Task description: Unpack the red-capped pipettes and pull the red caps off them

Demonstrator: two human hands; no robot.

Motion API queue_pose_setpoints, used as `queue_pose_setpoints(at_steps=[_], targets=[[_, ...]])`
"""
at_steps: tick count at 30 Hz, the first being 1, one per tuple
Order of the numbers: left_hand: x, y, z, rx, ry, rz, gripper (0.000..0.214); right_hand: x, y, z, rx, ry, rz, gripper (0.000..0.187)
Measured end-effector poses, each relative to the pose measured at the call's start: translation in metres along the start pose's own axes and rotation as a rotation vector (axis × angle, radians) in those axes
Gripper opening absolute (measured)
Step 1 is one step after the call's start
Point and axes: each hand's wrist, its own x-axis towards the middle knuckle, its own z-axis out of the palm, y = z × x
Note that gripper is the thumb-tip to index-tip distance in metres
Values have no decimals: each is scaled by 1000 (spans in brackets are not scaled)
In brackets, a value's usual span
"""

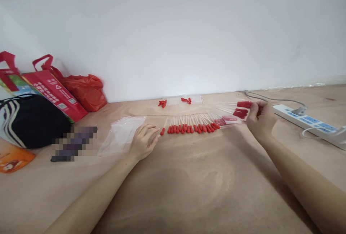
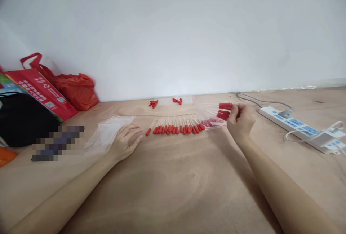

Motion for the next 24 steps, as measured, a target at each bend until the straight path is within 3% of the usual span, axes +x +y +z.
queue_pose_setpoints(at_steps=[1, 2, 7, 10, 14, 17, 24], targets=[[0, 2, -1, -17, 18, 1, 24, -4, -12, 1, 42, 72, 17, 31], [0, 5, -2, -32, 35, 8, 23, -11, -26, 3, 129, 21, 41, 32], [3, 15, -8, -87, 97, 50, 22, -70, -75, 25, 489, -559, 333, 41], [6, 18, -12, -120, 126, 17, 21, -103, -80, 41, 667, -770, 480, 43], [6, 25, -13, -199, 153, 2, 16, -121, -79, 52, 714, -893, 632, 46], [3, 38, -10, -306, 75, 44, 14, -120, -81, 51, 628, -1004, 701, 45], [4, 83, -2, -586, -224, 231, 26, -107, -78, 39, 508, -1199, 646, 34]])
